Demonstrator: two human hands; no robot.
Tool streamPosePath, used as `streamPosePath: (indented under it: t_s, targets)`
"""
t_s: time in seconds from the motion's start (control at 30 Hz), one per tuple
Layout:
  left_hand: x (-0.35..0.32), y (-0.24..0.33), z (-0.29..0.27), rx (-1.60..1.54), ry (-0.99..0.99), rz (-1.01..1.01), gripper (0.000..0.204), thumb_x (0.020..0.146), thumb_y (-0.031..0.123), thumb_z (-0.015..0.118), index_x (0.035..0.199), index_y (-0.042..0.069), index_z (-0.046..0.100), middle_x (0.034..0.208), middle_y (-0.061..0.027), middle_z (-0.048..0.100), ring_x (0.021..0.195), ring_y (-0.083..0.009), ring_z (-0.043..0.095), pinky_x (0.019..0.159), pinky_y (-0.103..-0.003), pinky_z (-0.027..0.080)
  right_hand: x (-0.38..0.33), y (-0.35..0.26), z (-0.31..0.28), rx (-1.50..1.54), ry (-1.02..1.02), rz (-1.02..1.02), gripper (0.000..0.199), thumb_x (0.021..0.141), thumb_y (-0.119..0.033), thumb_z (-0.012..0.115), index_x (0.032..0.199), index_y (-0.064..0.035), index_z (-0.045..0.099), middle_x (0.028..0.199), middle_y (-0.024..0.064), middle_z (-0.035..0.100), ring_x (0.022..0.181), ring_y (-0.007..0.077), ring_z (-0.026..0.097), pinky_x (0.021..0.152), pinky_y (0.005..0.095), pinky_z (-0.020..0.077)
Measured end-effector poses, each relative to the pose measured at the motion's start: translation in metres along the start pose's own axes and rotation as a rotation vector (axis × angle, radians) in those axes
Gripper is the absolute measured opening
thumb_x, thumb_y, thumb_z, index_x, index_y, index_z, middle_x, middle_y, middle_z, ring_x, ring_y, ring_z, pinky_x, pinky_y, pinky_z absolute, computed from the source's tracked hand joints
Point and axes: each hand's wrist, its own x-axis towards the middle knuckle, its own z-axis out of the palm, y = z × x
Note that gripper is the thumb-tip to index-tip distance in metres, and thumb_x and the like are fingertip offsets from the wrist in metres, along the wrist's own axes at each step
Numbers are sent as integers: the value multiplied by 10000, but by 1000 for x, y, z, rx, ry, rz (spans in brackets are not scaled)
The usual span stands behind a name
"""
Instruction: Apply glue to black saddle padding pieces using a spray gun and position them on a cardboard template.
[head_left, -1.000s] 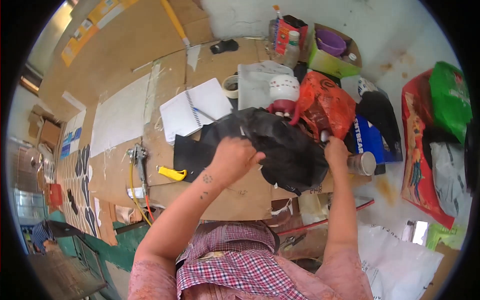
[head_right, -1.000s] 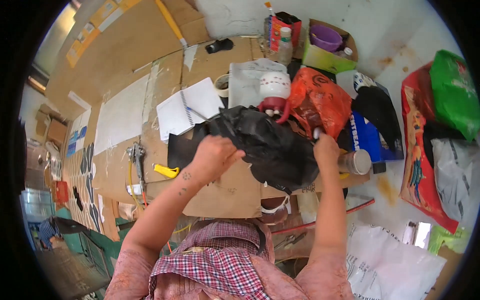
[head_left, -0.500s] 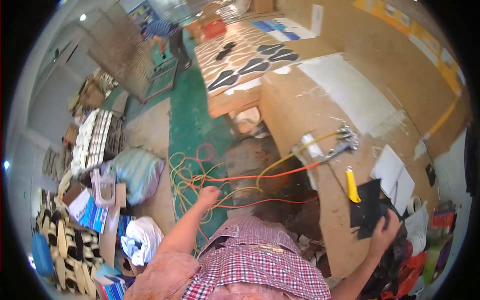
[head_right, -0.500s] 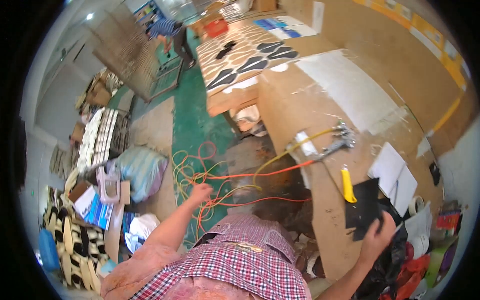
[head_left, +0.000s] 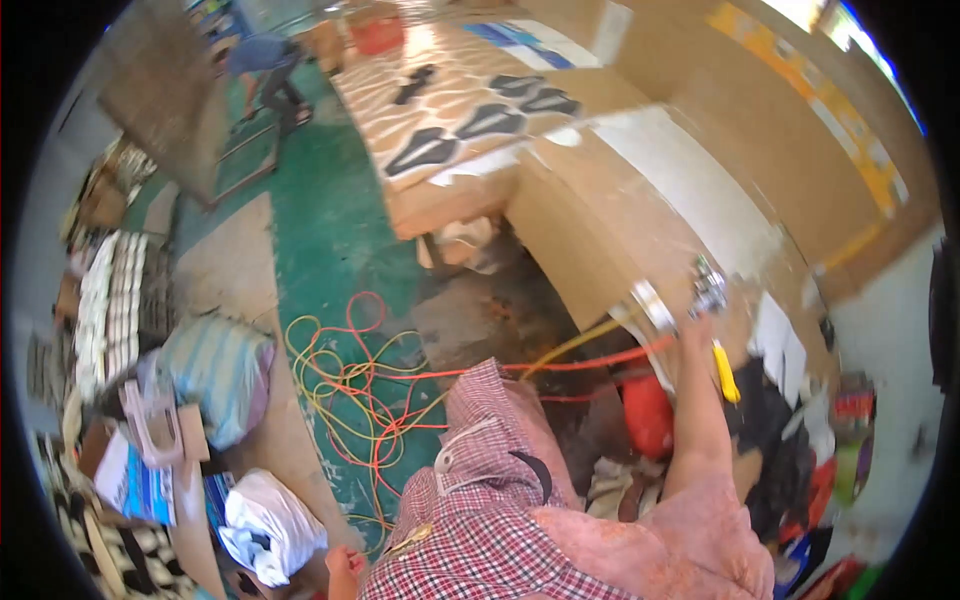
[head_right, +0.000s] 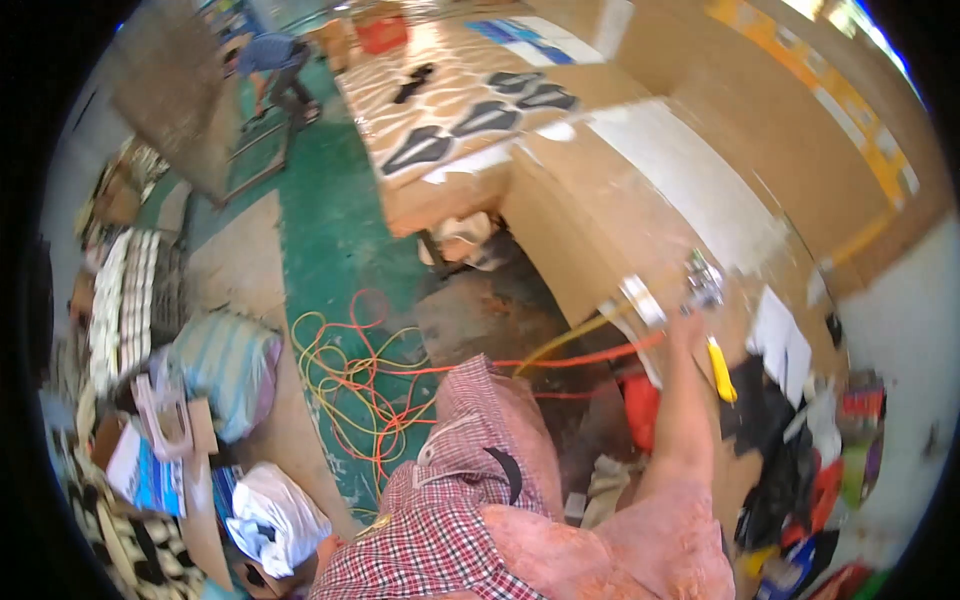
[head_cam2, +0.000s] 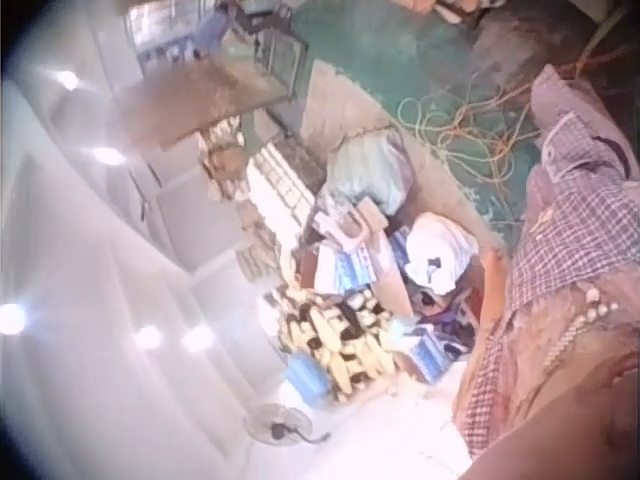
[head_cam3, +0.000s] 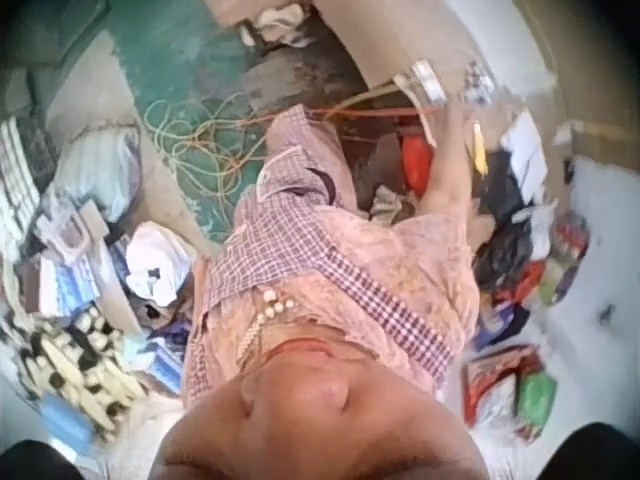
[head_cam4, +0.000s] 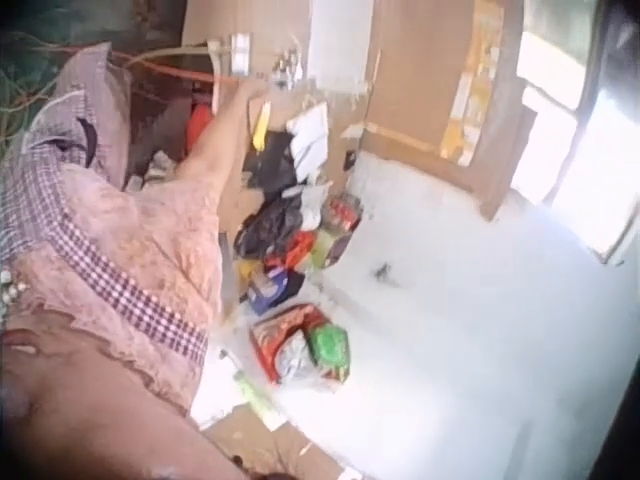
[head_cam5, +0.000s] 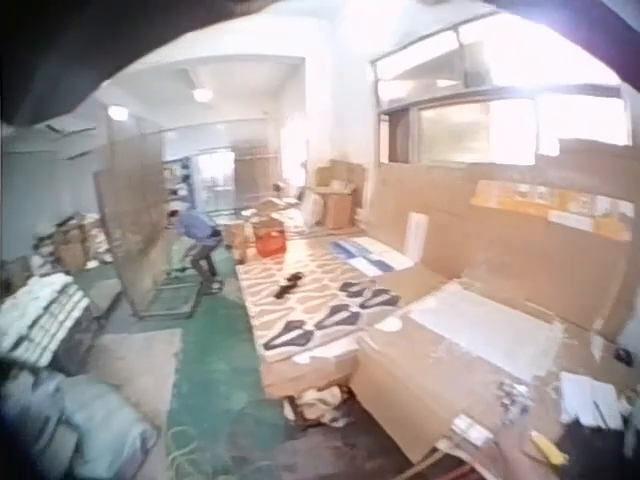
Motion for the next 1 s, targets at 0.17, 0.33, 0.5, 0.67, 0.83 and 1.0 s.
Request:
streamPosePath:
  t_s: [0.17,0.33,0.5,0.67,0.83,1.0]
  targets:
    - [-14,27,25,124,-102,30,177,836,142,504,984,45,518,786,-123,602,488,-251,598,375,-338,450,18,-3,-2,-214,-178,187,557,667,-136,678,1176,25,518,1075,213,625,986,334,612,836,411,487]
    - [21,108,37,114,7,66,203,845,162,530,1017,54,523,783,-107,605,498,-228,602,376,-308,449,55,3,43,603,-61,550,318,686,-68,618,991,2,566,867,152,626,790,284,627,633,439,518]
    - [11,355,148,-80,-130,477,256,874,205,597,1082,63,552,807,-52,614,591,-165,600,464,-270,469,96,14,70,890,-5,844,328,663,5,612,986,-16,558,820,116,595,738,244,605,561,405,496]
    - [-223,616,333,-190,-1065,1205,223,887,191,586,1007,5,605,886,-82,630,835,-180,604,783,-306,476,103,4,70,715,103,640,320,656,-11,635,965,-13,552,819,109,589,717,233,591,570,394,491]
    - [-384,688,409,-309,-2053,1255,308,872,278,588,826,-23,634,785,-143,647,598,-228,595,567,-339,489,65,-65,75,455,135,441,316,648,-26,658,944,-10,547,817,101,583,696,222,577,579,382,486]
    - [-387,726,441,-249,-2318,1073,303,883,282,573,858,-12,645,761,-120,630,591,-220,584,558,-326,476,50,-146,71,246,194,297,316,643,-39,677,927,-8,543,816,95,578,679,213,566,586,372,483]
